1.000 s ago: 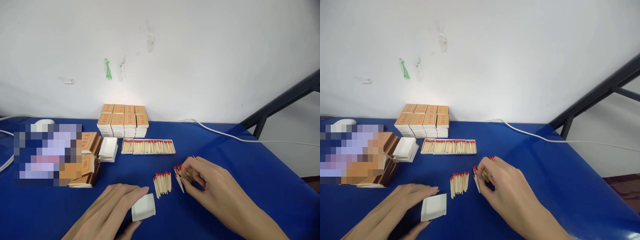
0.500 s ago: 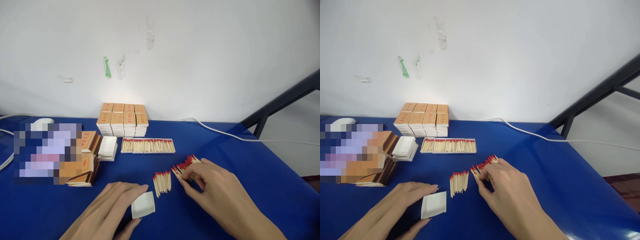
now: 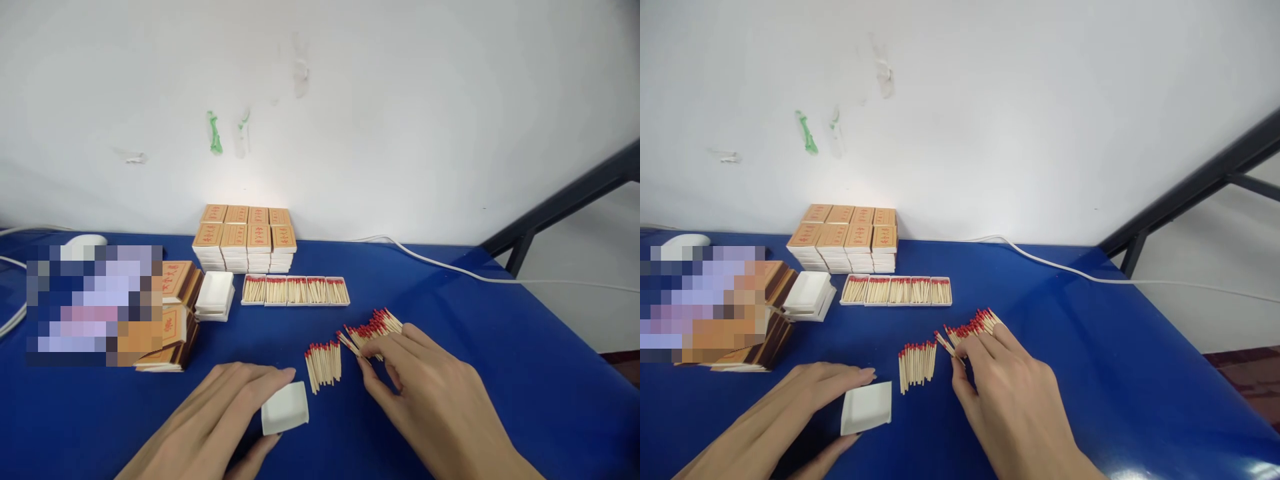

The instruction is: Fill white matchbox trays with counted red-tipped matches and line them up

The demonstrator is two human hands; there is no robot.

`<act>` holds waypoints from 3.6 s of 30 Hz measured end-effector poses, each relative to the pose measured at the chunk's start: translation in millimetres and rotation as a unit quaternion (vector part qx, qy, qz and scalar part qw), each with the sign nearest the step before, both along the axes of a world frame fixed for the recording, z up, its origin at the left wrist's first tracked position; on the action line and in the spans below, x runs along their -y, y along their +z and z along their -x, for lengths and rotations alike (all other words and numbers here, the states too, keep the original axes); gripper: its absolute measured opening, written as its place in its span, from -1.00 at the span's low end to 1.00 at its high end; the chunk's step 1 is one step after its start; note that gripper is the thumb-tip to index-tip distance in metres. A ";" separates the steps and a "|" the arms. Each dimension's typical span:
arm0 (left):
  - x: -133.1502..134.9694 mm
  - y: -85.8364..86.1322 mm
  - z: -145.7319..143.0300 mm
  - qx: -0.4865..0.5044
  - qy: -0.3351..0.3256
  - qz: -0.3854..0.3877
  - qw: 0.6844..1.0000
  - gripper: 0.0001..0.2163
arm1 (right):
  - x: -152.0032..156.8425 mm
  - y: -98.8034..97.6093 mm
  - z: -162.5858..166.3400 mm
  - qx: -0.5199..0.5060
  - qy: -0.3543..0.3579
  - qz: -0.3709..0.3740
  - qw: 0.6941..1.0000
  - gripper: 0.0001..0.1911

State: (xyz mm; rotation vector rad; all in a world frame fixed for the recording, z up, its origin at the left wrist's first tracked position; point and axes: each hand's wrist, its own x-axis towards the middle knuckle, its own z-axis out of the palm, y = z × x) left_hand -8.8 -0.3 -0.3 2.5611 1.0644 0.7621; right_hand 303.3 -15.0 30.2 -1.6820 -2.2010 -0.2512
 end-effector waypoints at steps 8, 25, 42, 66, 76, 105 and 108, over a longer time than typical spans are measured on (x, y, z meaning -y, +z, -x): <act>1.4 1.2 -0.1 -0.009 -0.006 0.017 1.000 -0.62 | -2.8 7.0 -4.8 -0.050 -0.012 0.048 0.998 -0.83; 3.7 0.4 1.9 0.002 -0.006 0.025 1.000 -0.61 | -0.9 9.3 3.6 -0.124 -0.010 0.081 0.989 -0.87; 3.2 5.2 -1.9 0.005 -0.009 0.016 1.000 -0.66 | -3.5 6.5 19.0 -0.123 -0.014 0.125 0.984 -0.81; 4.7 4.6 -2.4 0.007 -0.018 0.037 0.999 -0.67 | -8.3 16.2 8.6 -0.157 -0.031 0.261 0.952 -0.90; 4.1 2.3 -1.3 -0.005 -0.021 0.048 0.999 -0.64 | -14.4 15.0 -12.7 -0.117 0.083 0.246 0.959 -0.18; 5.2 5.0 -0.3 0.012 -0.024 0.062 0.998 -0.64 | -19.8 11.4 -7.5 -0.101 0.066 0.171 0.978 -0.82; 4.2 3.5 -0.6 0.009 -0.022 0.070 0.997 -0.61 | -20.2 8.6 -7.5 -0.103 0.057 0.163 0.980 -0.85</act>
